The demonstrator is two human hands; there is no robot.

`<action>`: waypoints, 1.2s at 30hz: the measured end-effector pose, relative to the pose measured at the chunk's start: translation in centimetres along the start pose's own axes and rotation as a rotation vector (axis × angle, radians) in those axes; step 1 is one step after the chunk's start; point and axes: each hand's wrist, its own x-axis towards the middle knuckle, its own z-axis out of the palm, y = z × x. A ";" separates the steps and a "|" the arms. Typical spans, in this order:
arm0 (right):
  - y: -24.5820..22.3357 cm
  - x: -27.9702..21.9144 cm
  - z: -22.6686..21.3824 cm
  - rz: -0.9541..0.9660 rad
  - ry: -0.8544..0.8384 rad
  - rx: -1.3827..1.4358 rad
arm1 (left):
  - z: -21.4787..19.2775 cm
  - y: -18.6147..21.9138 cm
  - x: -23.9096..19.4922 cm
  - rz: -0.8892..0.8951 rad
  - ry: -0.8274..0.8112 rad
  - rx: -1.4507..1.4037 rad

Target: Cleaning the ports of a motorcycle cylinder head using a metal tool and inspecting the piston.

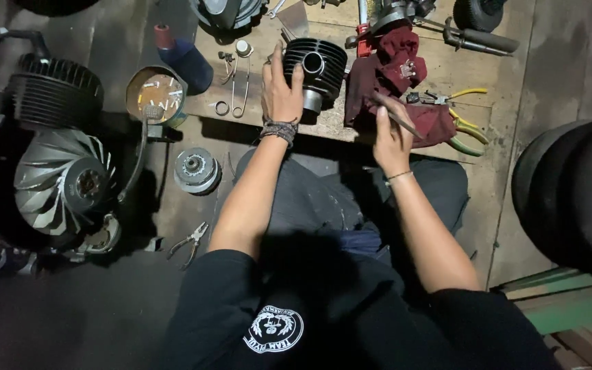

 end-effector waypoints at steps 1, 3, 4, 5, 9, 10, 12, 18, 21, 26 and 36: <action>-0.5 0.4 0.1 -0.002 0.002 0.003 | 0.0 -0.2 0.1 0.003 0.002 0.002; -1.5 1.0 0.1 -0.091 -0.014 -0.101 | 0.2 -0.5 0.1 -0.023 -0.060 0.019; -0.6 0.9 -0.1 -0.092 -0.011 -0.101 | 0.1 -0.4 0.2 -0.021 -0.060 0.019; 0.3 0.8 -0.3 -0.040 0.026 -0.092 | -0.1 -0.3 0.2 -0.022 -0.061 0.015; 0.8 1.3 -2.3 0.027 0.183 -0.092 | 0.2 -0.8 0.3 -0.036 -0.077 -0.039; 1.9 1.4 -3.2 0.028 0.188 -0.099 | -0.1 -0.7 0.2 -0.033 -0.083 -0.044; 3.9 1.6 -5.2 0.070 0.188 -0.571 | -0.6 -0.4 0.1 -0.035 -0.105 -0.149; 11.5 2.3 -9.3 0.119 0.178 -0.470 | -0.5 -0.3 0.0 -0.049 -0.096 -0.131; 15.4 3.2 -10.1 0.170 0.157 -0.479 | -0.8 0.5 -0.1 -0.028 -0.051 -0.128; 17.8 3.9 -9.6 0.160 0.029 -0.668 | -0.7 0.6 -0.1 -0.044 -0.063 -0.110; 14.2 4.6 -7.0 0.141 -0.093 -0.974 | -0.5 0.0 0.0 -0.053 -0.071 -0.140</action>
